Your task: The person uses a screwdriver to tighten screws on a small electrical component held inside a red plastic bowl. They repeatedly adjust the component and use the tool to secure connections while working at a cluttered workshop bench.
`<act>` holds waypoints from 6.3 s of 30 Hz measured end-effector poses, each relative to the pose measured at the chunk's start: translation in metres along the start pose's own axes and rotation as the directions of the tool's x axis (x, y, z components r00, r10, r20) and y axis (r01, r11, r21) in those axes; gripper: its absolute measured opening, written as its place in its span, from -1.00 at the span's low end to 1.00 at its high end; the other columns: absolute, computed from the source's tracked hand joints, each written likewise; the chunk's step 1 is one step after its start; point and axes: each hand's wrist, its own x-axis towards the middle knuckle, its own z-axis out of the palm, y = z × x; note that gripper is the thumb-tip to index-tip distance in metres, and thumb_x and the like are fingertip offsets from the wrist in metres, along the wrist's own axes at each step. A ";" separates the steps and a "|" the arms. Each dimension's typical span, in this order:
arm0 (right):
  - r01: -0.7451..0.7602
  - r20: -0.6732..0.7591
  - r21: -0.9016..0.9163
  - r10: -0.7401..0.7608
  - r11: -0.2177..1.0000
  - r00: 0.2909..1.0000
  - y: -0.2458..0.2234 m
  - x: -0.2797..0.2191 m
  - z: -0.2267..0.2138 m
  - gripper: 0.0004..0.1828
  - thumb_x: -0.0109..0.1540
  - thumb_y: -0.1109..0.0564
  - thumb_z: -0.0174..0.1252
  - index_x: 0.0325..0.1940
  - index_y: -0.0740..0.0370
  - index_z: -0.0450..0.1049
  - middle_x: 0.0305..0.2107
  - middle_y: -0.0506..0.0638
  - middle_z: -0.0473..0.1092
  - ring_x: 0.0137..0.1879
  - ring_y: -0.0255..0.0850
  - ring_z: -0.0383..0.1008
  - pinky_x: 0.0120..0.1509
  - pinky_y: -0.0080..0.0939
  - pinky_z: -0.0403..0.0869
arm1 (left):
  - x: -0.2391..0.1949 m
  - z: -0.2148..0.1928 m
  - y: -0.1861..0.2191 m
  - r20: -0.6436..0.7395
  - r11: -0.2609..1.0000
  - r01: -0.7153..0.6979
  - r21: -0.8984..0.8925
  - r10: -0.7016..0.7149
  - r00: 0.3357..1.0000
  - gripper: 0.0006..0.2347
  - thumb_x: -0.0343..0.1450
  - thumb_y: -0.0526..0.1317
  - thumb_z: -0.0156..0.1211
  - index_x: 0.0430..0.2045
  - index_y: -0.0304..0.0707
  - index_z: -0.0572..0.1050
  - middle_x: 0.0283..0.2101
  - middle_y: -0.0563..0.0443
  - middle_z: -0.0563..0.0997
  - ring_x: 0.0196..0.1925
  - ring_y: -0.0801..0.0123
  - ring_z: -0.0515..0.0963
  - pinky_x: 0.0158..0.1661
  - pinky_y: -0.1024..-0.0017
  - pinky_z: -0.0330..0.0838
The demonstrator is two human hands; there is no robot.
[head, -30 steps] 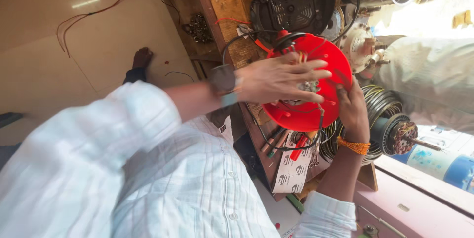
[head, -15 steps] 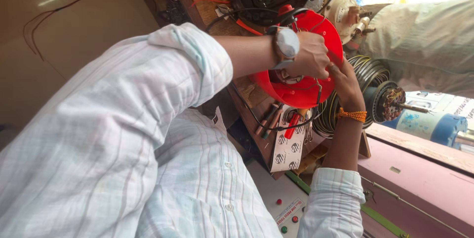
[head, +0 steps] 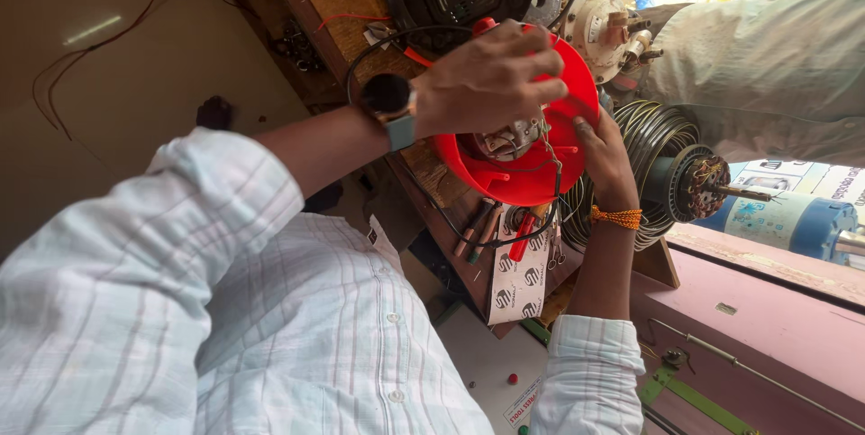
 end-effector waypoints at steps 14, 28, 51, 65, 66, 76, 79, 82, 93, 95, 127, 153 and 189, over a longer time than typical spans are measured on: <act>0.007 -0.175 -0.551 -0.124 0.834 0.977 -0.070 -0.048 0.070 -0.64 0.45 0.11 -0.07 0.31 0.29 0.32 0.00 0.35 0.48 0.09 0.28 0.50 0.09 0.18 0.43 | -0.099 -0.111 0.110 0.235 0.535 0.830 -0.158 -0.796 0.558 -0.92 0.46 -0.25 0.24 -0.28 -0.24 0.59 -0.20 0.00 0.60 -0.28 0.17 0.65 -0.27 0.25 0.56; 0.319 0.152 -0.546 -0.283 0.774 0.947 -0.076 0.001 0.028 -0.56 0.45 0.01 -0.06 0.39 0.21 0.31 0.04 0.34 0.46 0.20 0.29 0.46 0.21 0.14 0.40 | -0.149 -0.090 0.054 0.553 -0.458 0.499 -0.736 -0.831 0.054 -0.82 0.49 -0.10 0.17 -0.24 -0.19 0.55 -0.33 0.19 0.58 -0.37 0.64 0.51 -0.31 0.60 0.45; 0.052 0.070 -0.478 -0.020 0.877 0.997 -0.001 0.046 0.009 -0.52 0.35 0.05 0.10 0.33 0.24 0.41 -0.07 0.16 0.56 0.00 -0.14 0.52 0.14 -0.10 0.46 | -0.242 -0.118 -0.046 0.485 -0.537 0.347 -0.769 -0.843 -0.230 -0.60 0.54 0.15 -0.08 -0.38 -0.15 0.56 -0.50 0.20 0.56 -0.54 0.62 0.48 -0.50 0.63 0.35; -0.111 -0.370 -0.607 -0.156 0.787 0.916 -0.008 0.006 0.043 -0.61 0.51 0.03 0.02 0.40 0.13 0.48 0.11 0.26 0.48 0.21 0.04 0.47 0.24 -0.02 0.43 | -0.194 -0.106 -0.278 0.130 0.230 0.844 -0.485 -0.935 0.330 -0.78 0.49 -0.10 0.17 -0.38 -0.30 0.55 -0.45 0.09 0.64 -0.43 0.47 0.61 -0.39 0.44 0.46; -0.087 -0.430 -0.596 -0.226 0.798 0.874 -0.014 -0.003 0.051 -0.60 0.50 0.05 -0.03 0.39 0.14 0.49 0.13 0.24 0.49 0.22 -0.01 0.48 0.24 -0.07 0.45 | -0.183 -0.106 -0.293 0.095 0.360 0.862 -0.357 -0.904 0.417 -0.78 0.48 -0.11 0.20 -0.38 -0.32 0.56 -0.46 0.04 0.66 -0.42 0.40 0.65 -0.36 0.40 0.49; 0.163 -0.811 0.130 0.011 0.978 0.585 -0.040 -0.169 0.148 -0.46 0.64 -0.15 -0.29 0.41 0.42 0.14 0.10 0.15 0.37 0.12 -0.24 0.46 0.27 -0.22 0.51 | -0.132 -0.067 -0.287 0.586 0.957 0.209 0.202 -0.289 0.757 -0.94 0.39 -0.27 0.20 -0.34 -0.21 0.51 -0.23 -0.08 0.64 0.01 0.01 0.59 -0.09 0.05 0.52; 0.178 -0.882 0.121 0.023 0.976 0.471 -0.036 -0.193 0.167 -0.56 0.65 -0.04 -0.23 0.32 0.45 0.21 0.00 0.18 0.38 0.06 -0.19 0.51 0.12 -0.25 0.55 | -0.140 -0.040 -0.290 0.574 0.935 -0.053 0.351 -0.170 0.801 -0.86 0.32 -0.31 0.22 -0.29 -0.11 0.50 -0.23 -0.01 0.65 0.17 0.02 0.52 0.13 0.03 0.52; 0.200 -0.934 0.083 0.006 0.976 0.357 -0.042 -0.201 0.180 -0.66 0.64 0.11 -0.15 0.21 0.54 0.29 -0.07 0.26 0.40 -0.01 -0.10 0.51 0.07 -0.19 0.52 | -0.145 -0.026 -0.304 0.549 0.911 -0.010 0.412 -0.239 0.801 -0.82 0.32 -0.29 0.21 -0.22 -0.12 0.50 -0.20 -0.08 0.65 0.16 0.00 0.49 0.01 0.07 0.52; 0.212 -0.967 0.180 0.133 0.961 0.215 -0.067 -0.200 0.199 -0.62 0.61 0.08 0.03 0.08 0.58 0.42 -0.22 0.21 0.50 -0.20 -0.18 0.56 -0.02 -0.24 0.56 | -0.141 -0.038 -0.308 0.556 0.887 0.033 0.461 -0.317 0.768 -0.78 0.36 -0.28 0.23 -0.13 -0.22 0.54 -0.10 -0.26 0.62 0.00 0.02 0.52 -0.06 0.22 0.51; 0.216 -0.965 0.218 0.177 0.952 0.191 -0.078 -0.197 0.200 -0.63 0.59 0.06 0.02 0.07 0.54 0.44 -0.24 0.18 0.51 -0.24 -0.20 0.54 -0.05 -0.24 0.55 | -0.119 -0.052 -0.297 0.495 0.924 0.167 0.345 -0.330 0.804 -0.81 0.32 -0.25 0.30 -0.24 -0.28 0.60 -0.17 -0.18 0.64 -0.01 0.01 0.50 0.00 0.14 0.46; -0.358 -0.854 -0.131 0.078 0.925 0.515 -0.125 -0.146 0.254 -0.83 0.25 0.16 0.28 -0.13 0.28 0.62 -0.30 0.10 0.59 -0.24 -0.09 0.65 -0.15 -0.18 0.55 | -0.040 -0.147 -0.028 0.730 0.399 0.785 -0.475 -0.321 0.604 -0.89 0.46 -0.32 0.19 -0.21 -0.31 0.61 -0.35 0.02 0.69 -0.38 0.53 0.67 -0.32 0.55 0.51; -0.307 -0.770 -0.424 -0.161 0.852 0.618 -0.123 -0.141 0.218 -0.89 0.29 0.25 0.34 -0.11 0.29 0.62 -0.33 0.06 0.50 -0.33 -0.11 0.52 -0.21 -0.14 0.48 | 0.012 -0.060 -0.024 0.390 0.862 -0.072 -0.502 0.301 0.870 -0.79 0.37 -0.27 0.37 -0.15 -0.14 0.56 0.18 -0.02 0.46 0.24 0.06 0.40 0.12 0.07 0.35; -0.338 -0.768 -0.473 -0.193 0.813 0.611 -0.089 -0.134 0.280 -0.29 0.26 0.43 0.07 0.51 0.21 0.23 -0.20 0.10 0.56 -0.36 -0.11 0.54 -0.26 -0.11 0.46 | 0.006 -0.024 -0.019 0.641 0.800 0.320 -0.508 0.102 0.761 -0.87 0.21 -0.17 0.53 -0.44 -0.04 0.74 0.07 0.23 0.52 -0.08 0.19 0.45 -0.17 0.26 0.56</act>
